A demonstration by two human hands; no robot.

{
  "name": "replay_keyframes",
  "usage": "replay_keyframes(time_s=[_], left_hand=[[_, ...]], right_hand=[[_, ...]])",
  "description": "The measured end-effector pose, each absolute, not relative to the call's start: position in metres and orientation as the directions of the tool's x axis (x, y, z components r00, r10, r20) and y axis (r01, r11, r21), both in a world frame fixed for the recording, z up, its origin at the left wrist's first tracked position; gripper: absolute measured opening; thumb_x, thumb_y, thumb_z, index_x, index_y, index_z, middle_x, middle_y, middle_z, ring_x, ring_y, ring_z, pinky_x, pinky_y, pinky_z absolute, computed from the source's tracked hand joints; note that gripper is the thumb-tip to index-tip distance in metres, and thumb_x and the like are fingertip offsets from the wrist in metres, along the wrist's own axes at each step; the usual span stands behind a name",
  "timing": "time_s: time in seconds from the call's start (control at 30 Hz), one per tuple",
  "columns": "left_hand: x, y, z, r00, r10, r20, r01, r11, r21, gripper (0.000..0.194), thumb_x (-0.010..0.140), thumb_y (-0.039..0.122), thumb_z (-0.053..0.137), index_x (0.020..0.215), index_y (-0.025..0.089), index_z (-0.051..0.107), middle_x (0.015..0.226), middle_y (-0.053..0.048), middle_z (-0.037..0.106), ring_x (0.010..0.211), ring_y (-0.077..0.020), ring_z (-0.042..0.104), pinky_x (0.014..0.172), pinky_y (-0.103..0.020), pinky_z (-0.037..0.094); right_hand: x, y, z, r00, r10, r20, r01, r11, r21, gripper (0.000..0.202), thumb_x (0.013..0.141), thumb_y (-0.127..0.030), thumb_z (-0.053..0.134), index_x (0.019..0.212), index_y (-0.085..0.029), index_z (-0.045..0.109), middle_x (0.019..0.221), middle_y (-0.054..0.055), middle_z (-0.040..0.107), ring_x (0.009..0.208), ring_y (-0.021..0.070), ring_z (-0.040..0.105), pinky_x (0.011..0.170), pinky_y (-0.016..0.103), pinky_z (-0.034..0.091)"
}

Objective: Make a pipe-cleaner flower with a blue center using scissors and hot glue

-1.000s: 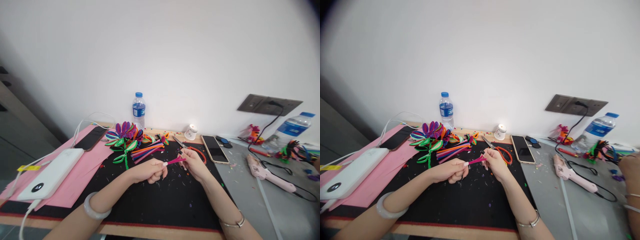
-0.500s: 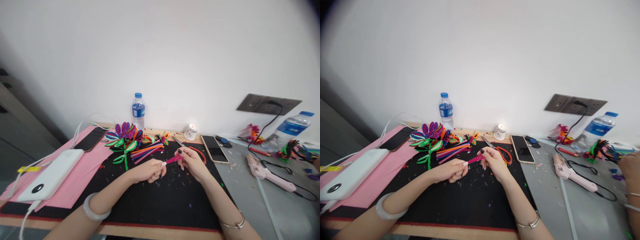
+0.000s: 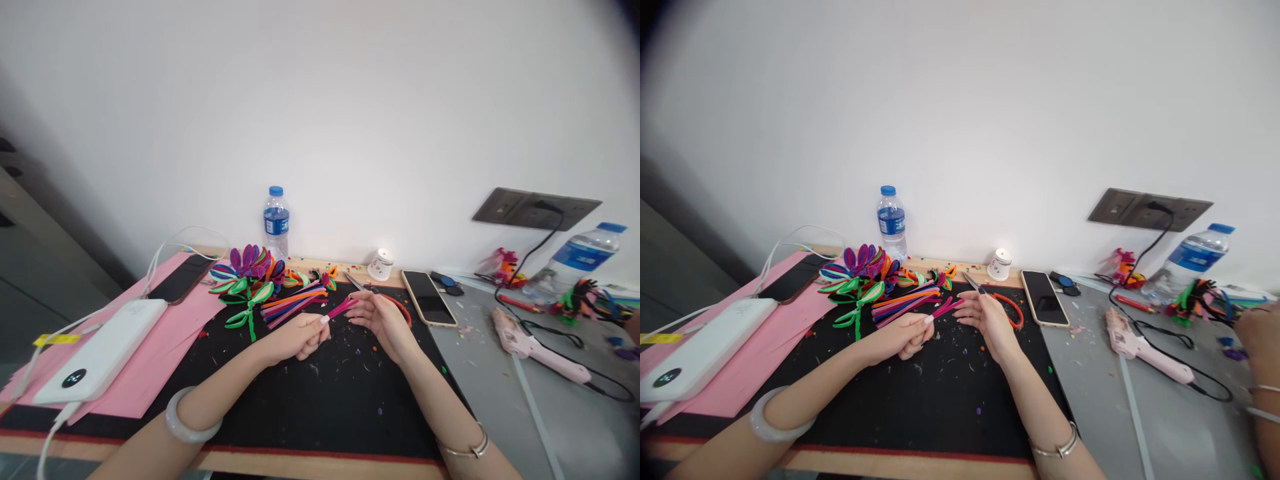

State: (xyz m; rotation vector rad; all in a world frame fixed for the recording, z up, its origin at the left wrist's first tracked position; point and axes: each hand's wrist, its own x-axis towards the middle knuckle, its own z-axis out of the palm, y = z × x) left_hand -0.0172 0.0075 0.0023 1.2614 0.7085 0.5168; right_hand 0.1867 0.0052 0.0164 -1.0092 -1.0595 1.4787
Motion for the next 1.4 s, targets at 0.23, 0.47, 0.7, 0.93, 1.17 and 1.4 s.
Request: replay_keyframes(time_s=[0.23, 0.47, 0.7, 0.93, 1.17, 1.4], left_hand=[[-0.017, 0.007, 0.002, 0.699, 0.688, -0.195, 0.016, 0.257, 0.966, 0.041, 0.078, 0.056, 0.038, 0.068, 0.017, 0.041, 0.045, 0.011, 0.021, 0.037, -0.0039, 0.016, 0.035, -0.017, 0.015], [-0.018, 0.002, 0.005, 0.779, 0.578, -0.245, 0.086, 0.288, 0.954, 0.042, 0.077, 0.057, 0.04, 0.069, 0.016, 0.044, 0.047, 0.01, 0.023, 0.038, -0.0038, 0.018, 0.035, -0.017, 0.015], [-0.017, 0.001, 0.007, 0.809, 0.532, -0.251, 0.077, 0.328, 0.941, 0.038, 0.08, 0.054, 0.038, 0.074, 0.017, 0.044, 0.049, 0.009, 0.021, 0.04, -0.0044, 0.015, 0.036, -0.018, 0.013], [-0.015, 0.001, 0.009, 0.773, 0.601, -0.202, 0.065, 0.241, 0.968, 0.036, 0.081, 0.053, 0.035, 0.078, 0.018, 0.041, 0.056, 0.008, 0.027, 0.042, -0.0043, 0.02, 0.037, -0.017, 0.016], [-0.013, 0.0, 0.007, 0.746, 0.645, -0.163, 0.07, 0.167, 0.983, 0.033, 0.083, 0.051, 0.032, 0.08, 0.019, 0.04, 0.059, 0.007, 0.029, 0.044, -0.0047, 0.02, 0.039, -0.017, 0.016], [-0.012, 0.001, 0.006, 0.712, 0.7, -0.051, 0.114, -0.043, 0.993, 0.034, 0.086, 0.045, 0.03, 0.081, 0.016, 0.046, 0.06, 0.005, 0.034, 0.048, -0.0064, 0.028, 0.044, -0.019, 0.024]], right_hand=[[0.186, 0.004, 0.018, -0.111, 0.994, 0.011, -0.17, -0.008, -0.985, 0.023, 0.076, -0.031, 0.056, 0.094, -0.016, 0.058, 0.075, 0.004, 0.064, 0.057, 0.0107, 0.058, 0.057, 0.023, 0.047], [0.175, -0.007, 0.026, -0.427, 0.904, 0.015, 0.009, 0.021, -1.0, 0.021, 0.067, -0.016, 0.061, 0.088, -0.016, 0.062, 0.076, 0.002, 0.063, 0.057, 0.0098, 0.056, 0.057, 0.024, 0.046], [0.178, -0.006, 0.023, -0.378, 0.925, 0.025, 0.039, 0.043, -0.998, 0.006, 0.068, -0.018, 0.063, 0.074, -0.015, 0.064, 0.064, 0.0, 0.062, 0.053, 0.0099, 0.055, 0.054, 0.023, 0.044], [0.179, -0.005, 0.02, -0.354, 0.933, 0.067, 0.028, 0.082, -0.996, 0.009, 0.073, -0.023, 0.061, 0.076, -0.014, 0.062, 0.066, 0.002, 0.063, 0.055, 0.0107, 0.055, 0.055, 0.024, 0.045], [0.178, -0.004, 0.021, -0.321, 0.944, 0.078, 0.028, 0.092, -0.995, 0.014, 0.072, -0.028, 0.061, 0.073, -0.014, 0.062, 0.064, 0.002, 0.062, 0.054, 0.0107, 0.054, 0.055, 0.025, 0.044], [0.18, -0.002, 0.019, -0.312, 0.947, 0.077, -0.024, 0.074, -0.997, 0.013, 0.072, -0.027, 0.062, 0.072, -0.014, 0.062, 0.062, 0.002, 0.062, 0.055, 0.0104, 0.054, 0.054, 0.023, 0.044]])
